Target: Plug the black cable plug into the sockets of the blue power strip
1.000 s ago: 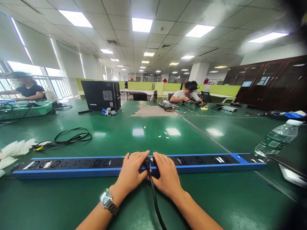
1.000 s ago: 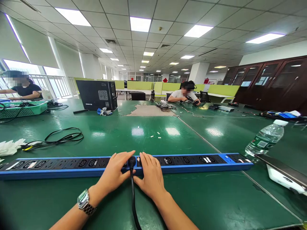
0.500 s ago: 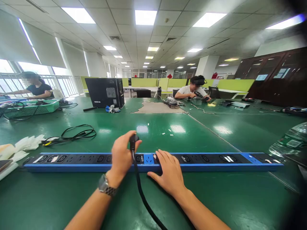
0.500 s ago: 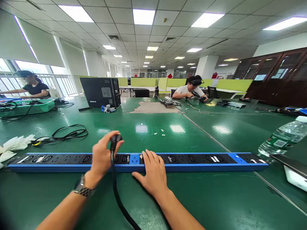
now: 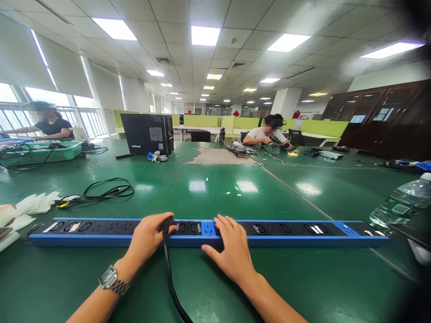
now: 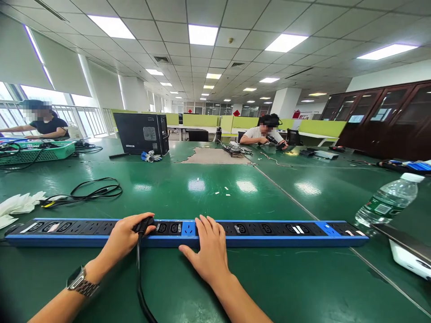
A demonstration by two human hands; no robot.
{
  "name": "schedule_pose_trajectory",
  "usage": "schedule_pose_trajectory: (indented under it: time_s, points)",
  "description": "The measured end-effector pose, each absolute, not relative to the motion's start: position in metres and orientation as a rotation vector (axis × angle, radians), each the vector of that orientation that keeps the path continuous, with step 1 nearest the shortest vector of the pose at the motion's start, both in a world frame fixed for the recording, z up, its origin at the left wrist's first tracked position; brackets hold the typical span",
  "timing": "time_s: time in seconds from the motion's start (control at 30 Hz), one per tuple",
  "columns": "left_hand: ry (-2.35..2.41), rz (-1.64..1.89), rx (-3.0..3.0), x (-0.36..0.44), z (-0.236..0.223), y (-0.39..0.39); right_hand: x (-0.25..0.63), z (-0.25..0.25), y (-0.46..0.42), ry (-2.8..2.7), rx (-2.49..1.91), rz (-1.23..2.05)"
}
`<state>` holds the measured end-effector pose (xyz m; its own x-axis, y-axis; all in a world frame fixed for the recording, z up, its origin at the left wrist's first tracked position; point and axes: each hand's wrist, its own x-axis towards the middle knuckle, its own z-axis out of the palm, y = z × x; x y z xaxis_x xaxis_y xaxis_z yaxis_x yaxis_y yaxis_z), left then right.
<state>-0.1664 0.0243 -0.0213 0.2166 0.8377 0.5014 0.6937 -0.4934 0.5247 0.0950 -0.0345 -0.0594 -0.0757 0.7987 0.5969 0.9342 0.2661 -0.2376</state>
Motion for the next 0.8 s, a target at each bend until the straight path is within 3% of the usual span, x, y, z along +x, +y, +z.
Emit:
schedule_pose_trajectory:
  time_s: [0.33,0.67,0.8]
  points:
    - [1.476,1.009,2.302,-0.175,-0.016,0.023,0.071,-0.053,-0.031,-1.901,-1.494,-0.201]
    - [1.586,1.3,2.062,-0.178,-0.022,0.023,0.072,-0.061,-0.033,-1.879,-1.466,-0.203]
    - [1.602,1.235,2.087,-0.176,-0.021,0.023,0.071,-0.06,-0.032,-1.868,-1.464,-0.189]
